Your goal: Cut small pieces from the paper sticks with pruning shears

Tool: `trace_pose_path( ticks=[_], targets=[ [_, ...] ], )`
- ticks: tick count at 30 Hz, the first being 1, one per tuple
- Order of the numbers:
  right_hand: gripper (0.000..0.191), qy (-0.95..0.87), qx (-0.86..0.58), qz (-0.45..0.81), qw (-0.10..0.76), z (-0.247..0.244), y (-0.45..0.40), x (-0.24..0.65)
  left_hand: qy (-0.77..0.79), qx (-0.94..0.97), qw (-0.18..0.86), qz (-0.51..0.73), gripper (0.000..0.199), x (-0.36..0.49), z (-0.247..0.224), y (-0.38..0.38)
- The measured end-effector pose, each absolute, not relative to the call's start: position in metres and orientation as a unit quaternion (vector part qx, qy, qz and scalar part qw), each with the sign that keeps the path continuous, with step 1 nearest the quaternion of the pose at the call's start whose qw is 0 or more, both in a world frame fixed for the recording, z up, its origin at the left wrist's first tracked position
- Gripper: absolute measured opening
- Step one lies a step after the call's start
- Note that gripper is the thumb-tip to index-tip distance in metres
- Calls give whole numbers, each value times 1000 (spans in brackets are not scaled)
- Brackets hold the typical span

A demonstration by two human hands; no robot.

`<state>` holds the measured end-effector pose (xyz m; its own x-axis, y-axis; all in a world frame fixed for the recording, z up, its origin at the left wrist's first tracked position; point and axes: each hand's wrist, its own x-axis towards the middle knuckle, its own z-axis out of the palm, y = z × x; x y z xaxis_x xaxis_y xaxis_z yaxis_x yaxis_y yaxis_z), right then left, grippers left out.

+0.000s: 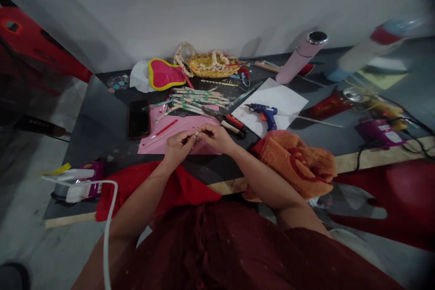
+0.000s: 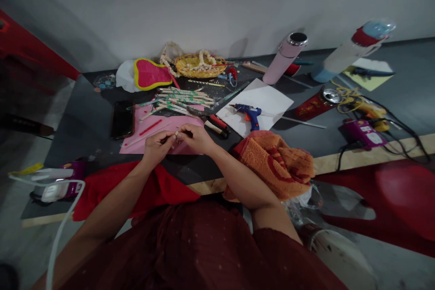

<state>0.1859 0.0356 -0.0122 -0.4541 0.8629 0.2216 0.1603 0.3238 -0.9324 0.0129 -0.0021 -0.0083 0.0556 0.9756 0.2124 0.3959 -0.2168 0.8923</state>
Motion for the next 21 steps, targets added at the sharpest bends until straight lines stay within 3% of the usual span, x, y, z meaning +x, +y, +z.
trace_pose_path(
  ticks=[10, 15, 21],
  targets=[
    [20, -769, -462, 197, 395, 0, 57, 220, 567, 609, 350, 431, 24, 11, -4, 2],
    [17, -764, -561, 90, 305, -2, 68, 240, 551, 612, 364, 435, 23, 11, -11, 1],
    [19, -767, -593, 93, 228, -14, 70, 240, 558, 599, 374, 437, 24, 10, -12, 1]
  ],
)
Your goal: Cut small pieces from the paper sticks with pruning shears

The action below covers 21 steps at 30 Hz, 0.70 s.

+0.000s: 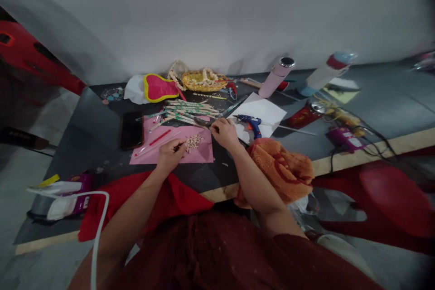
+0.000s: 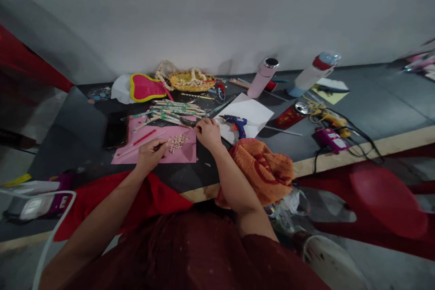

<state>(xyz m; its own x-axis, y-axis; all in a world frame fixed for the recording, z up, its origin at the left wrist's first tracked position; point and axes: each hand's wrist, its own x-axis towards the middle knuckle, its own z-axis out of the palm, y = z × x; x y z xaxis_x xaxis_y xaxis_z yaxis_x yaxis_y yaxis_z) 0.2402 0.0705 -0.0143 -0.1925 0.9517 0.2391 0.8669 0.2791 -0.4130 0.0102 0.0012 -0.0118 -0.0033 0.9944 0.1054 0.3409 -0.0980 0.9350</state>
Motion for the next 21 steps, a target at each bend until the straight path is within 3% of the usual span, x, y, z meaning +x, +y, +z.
trace_pose_path(
  ticks=[10, 21],
  targets=[
    [13, -783, -583, 30, 214, -15, 70, 236, 565, 603, 363, 431, 30, 7, -16, 5],
    [20, -807, -566, 37, 165, -5, 62, 241, 557, 617, 354, 428, 31, 6, -17, 8]
  ],
)
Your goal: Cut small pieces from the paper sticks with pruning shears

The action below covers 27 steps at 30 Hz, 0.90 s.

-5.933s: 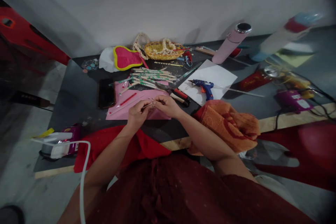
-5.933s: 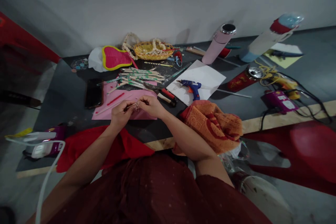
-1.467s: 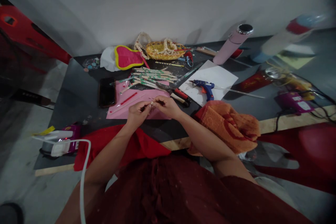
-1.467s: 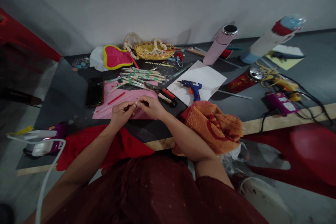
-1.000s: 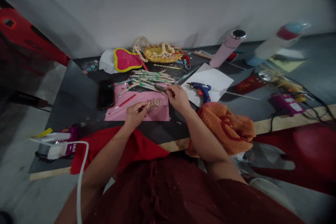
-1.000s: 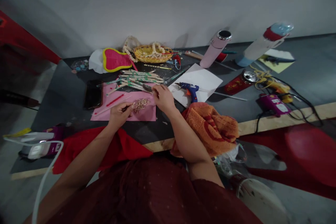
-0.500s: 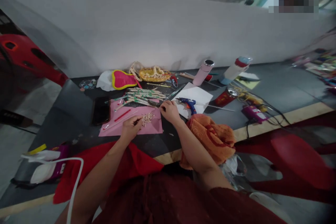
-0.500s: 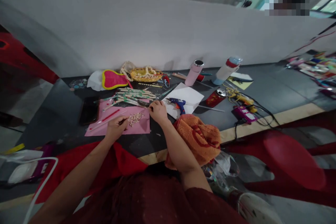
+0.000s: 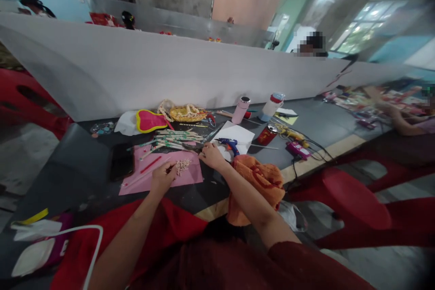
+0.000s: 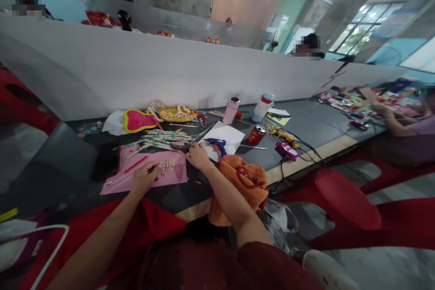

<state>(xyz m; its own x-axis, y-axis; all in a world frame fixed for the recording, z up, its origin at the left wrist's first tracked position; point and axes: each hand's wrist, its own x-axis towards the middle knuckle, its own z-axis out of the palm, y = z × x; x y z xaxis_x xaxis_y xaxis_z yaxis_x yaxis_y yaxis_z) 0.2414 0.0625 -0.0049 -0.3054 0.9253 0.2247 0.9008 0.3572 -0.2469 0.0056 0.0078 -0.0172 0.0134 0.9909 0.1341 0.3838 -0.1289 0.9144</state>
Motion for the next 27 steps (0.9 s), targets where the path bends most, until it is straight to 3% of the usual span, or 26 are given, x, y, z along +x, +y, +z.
trace_pose_path(
  ticks=[5, 10, 16, 18, 20, 24, 27],
  targets=[
    [15, -788, -559, 94, 238, 3, 61, 243, 548, 620, 348, 441, 31, 5, -16, 6],
    [29, -715, -563, 191, 369, 29, 63, 251, 527, 634, 339, 453, 26, 5, -16, 6],
    [38, -613, -500, 388, 474, 55, 55, 245, 528, 615, 339, 477, 21, 6, -18, 8],
    [38, -503, -425, 567, 495, 53, 50, 241, 525, 602, 363, 480, 22, 6, -17, 8],
    [34, -455, -389, 635, 488, 46, 47, 239, 535, 596, 354, 483, 22, 6, -16, 9],
    [39, -526, -395, 589, 470, 30, 52, 237, 542, 581, 367, 484, 25, 6, -14, 9],
    [39, -680, -412, 406, 450, 20, 57, 237, 549, 557, 384, 491, 30, 6, -15, 12]
  ],
)
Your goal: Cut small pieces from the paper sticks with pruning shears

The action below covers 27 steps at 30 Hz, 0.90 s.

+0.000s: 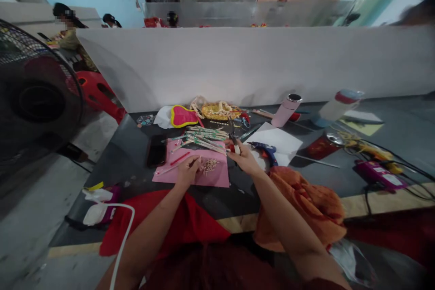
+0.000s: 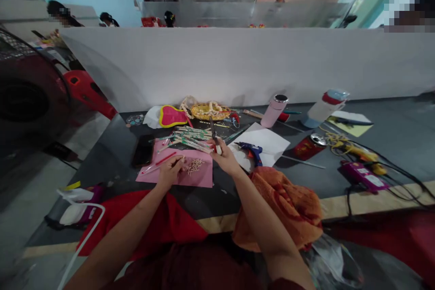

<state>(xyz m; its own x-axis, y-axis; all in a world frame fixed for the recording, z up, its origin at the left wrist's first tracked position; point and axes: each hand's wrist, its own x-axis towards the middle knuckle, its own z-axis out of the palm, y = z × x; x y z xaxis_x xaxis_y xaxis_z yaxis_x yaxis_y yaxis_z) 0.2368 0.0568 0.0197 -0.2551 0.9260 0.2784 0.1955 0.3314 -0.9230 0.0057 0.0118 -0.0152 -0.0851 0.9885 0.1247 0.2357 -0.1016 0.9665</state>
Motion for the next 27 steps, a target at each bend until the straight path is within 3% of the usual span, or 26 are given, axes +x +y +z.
trace_pose_path(
  ticks=[4, 8, 18, 27],
  targets=[
    [35, -797, -461, 152, 360, 5, 56, 235, 555, 511, 403, 518, 32, 4, -13, 16],
    [38, -840, -492, 49, 225, -2, 48, 232, 530, 445, 426, 583, 32, 1, -5, 18],
    [45, -874, -463, 28, 144, 3, 35, 220, 509, 428, 434, 608, 33, -1, -5, 19],
    [44, -873, -467, 41, 135, 5, 32, 216, 528, 485, 426, 553, 27, 5, -2, 13]
  ],
)
